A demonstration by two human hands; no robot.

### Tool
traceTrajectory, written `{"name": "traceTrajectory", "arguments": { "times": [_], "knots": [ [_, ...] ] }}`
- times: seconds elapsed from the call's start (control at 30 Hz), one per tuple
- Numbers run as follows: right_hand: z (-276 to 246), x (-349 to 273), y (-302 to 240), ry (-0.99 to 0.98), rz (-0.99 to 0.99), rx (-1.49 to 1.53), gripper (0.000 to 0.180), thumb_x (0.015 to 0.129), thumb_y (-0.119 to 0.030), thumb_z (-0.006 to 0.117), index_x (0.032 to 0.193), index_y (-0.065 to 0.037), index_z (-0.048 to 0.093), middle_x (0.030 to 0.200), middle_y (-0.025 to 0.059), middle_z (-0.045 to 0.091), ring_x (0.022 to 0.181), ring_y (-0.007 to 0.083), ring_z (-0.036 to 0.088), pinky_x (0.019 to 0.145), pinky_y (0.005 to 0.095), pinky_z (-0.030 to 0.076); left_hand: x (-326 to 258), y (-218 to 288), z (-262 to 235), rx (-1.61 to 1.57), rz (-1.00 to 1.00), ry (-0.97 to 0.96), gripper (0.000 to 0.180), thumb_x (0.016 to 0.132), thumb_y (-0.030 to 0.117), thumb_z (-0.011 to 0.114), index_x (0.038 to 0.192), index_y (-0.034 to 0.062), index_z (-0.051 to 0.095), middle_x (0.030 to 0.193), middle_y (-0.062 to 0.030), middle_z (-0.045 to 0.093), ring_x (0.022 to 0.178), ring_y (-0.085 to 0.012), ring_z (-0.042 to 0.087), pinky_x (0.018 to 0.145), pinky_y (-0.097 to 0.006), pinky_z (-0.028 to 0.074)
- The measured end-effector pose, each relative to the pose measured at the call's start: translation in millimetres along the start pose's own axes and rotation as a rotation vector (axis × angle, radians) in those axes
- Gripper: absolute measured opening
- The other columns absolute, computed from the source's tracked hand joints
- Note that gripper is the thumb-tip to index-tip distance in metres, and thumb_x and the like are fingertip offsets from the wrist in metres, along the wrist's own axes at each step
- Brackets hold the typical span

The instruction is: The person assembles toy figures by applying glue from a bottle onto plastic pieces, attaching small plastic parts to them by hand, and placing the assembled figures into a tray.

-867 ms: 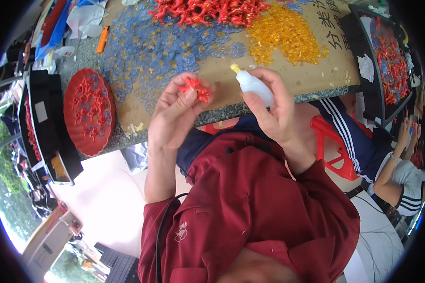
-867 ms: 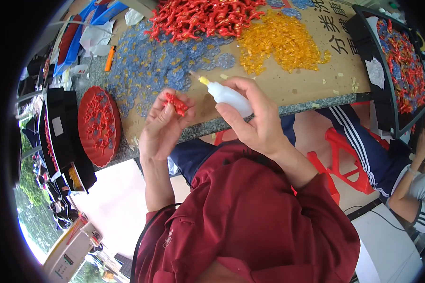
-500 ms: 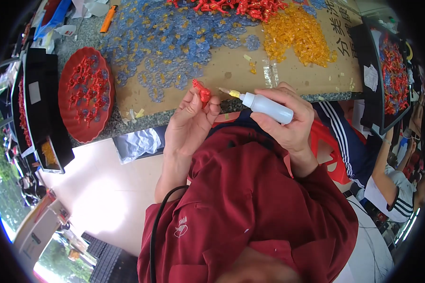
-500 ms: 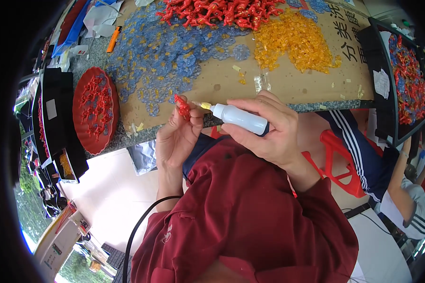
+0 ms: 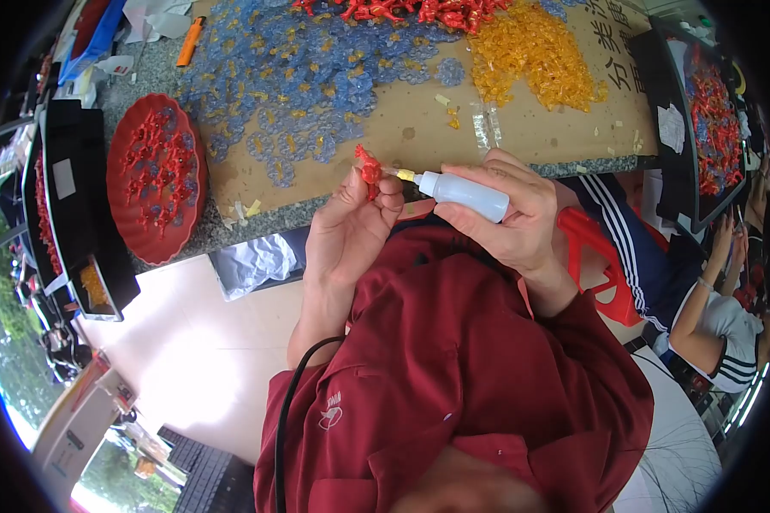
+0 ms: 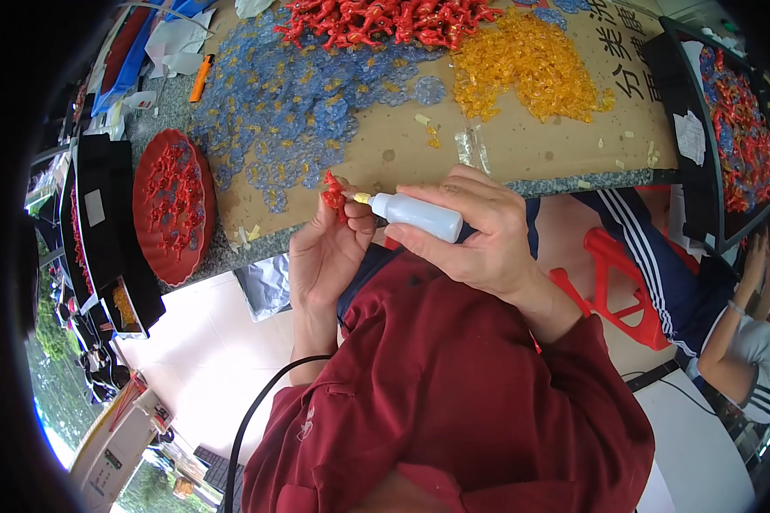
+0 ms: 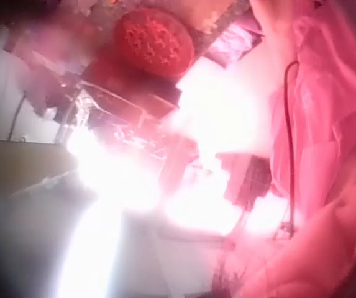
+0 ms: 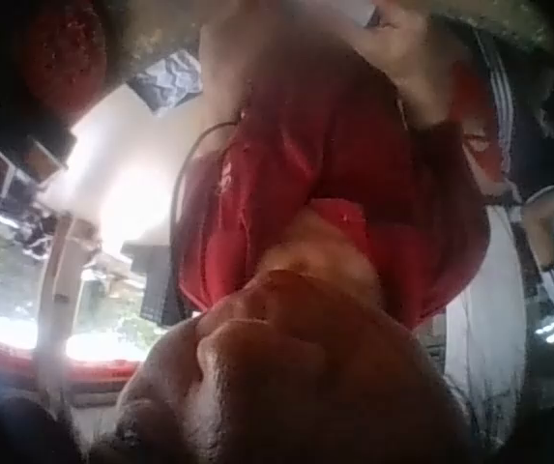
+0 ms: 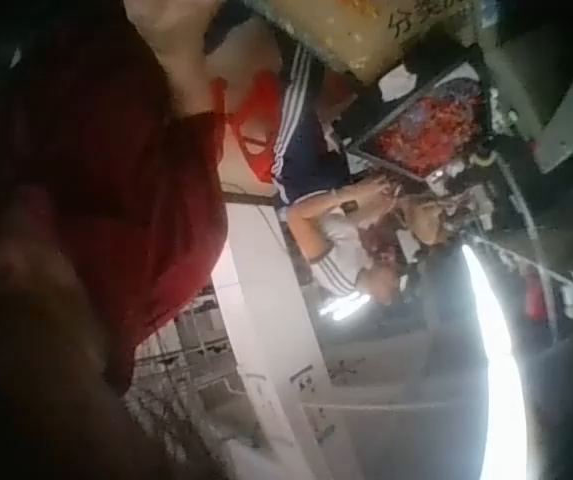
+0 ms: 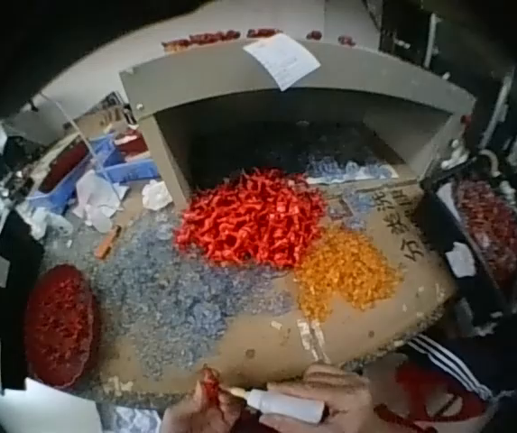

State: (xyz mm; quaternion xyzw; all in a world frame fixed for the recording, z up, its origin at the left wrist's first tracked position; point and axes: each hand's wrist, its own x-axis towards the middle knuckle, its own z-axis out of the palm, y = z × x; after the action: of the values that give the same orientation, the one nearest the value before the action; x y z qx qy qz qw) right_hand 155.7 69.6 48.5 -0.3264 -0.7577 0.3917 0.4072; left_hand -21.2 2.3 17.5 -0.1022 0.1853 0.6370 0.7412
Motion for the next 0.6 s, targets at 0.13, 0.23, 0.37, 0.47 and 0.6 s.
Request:
{"name": "traceTrajectory", "arguments": {
  "times": [0.13, 0.23, 0.37, 0.47, 0.6],
  "knots": [
    [-3.6, -0.1, -3.8, 0.017, 0.004, 0.010, 0.034, 0.061, -0.013, 0.077, 0.088, 0.002, 0.065, 0.071, 0.0103, 0.064, 0.056, 0.0178, 0.055, 0.052, 0.0267, 0.042, 0.2, -0.2, -1.1, -0.017, -0.011, -0.020, 0.022, 0.088, 0.014, 0.052, 0.102, -0.0021, 0.052, 0.093, -0.0090, 0.053, 0.085, -0.0170, 0.049, 0.077, -0.028, 0.042],
    [-4.6, -0.4, -4.9, 0.007, 0.005, 0.032, 0.033, 0.061, -0.012, 0.077, 0.088, 0.002, 0.065, 0.070, 0.0101, 0.063, 0.055, 0.0178, 0.055, 0.051, 0.0265, 0.042, -0.3, -0.8, -2.0, -0.006, -0.018, -0.017, 0.022, 0.088, 0.014, 0.052, 0.102, -0.0021, 0.053, 0.095, -0.0094, 0.054, 0.085, -0.0170, 0.050, 0.077, -0.028, 0.042],
    [-3.0, -0.6, -4.2, 0.003, -0.002, 0.038, 0.033, 0.060, -0.012, 0.077, 0.088, 0.002, 0.065, 0.070, 0.0102, 0.063, 0.055, 0.0175, 0.055, 0.051, 0.0263, 0.042, -0.7, -2.4, -1.4, 0.022, -0.019, -0.015, 0.022, 0.087, 0.015, 0.052, 0.103, -0.0019, 0.052, 0.095, -0.0094, 0.055, 0.083, -0.0168, 0.052, 0.077, -0.029, 0.042],
    [-3.2, 0.3, -6.5, -0.008, -0.003, 0.045, 0.032, 0.061, -0.012, 0.077, 0.087, 0.002, 0.065, 0.069, 0.0106, 0.063, 0.055, 0.0177, 0.055, 0.051, 0.0264, 0.042, -0.6, -3.3, -3.0, 0.028, -0.024, -0.015, 0.023, 0.087, 0.015, 0.052, 0.104, -0.0017, 0.052, 0.096, -0.0092, 0.055, 0.082, -0.0166, 0.052, 0.077, -0.029, 0.042],
    [-10.2, -0.5, -5.3, -0.017, 0.000, 0.050, 0.030, 0.064, -0.008, 0.075, 0.090, 0.003, 0.064, 0.074, 0.0097, 0.064, 0.058, 0.0152, 0.056, 0.054, 0.0250, 0.043, -0.6, -4.0, -3.2, 0.022, -0.021, -0.027, 0.026, 0.087, 0.014, 0.053, 0.108, -0.0006, 0.050, 0.096, -0.0081, 0.053, 0.082, -0.0159, 0.049, 0.076, -0.027, 0.041]
  ]
}}
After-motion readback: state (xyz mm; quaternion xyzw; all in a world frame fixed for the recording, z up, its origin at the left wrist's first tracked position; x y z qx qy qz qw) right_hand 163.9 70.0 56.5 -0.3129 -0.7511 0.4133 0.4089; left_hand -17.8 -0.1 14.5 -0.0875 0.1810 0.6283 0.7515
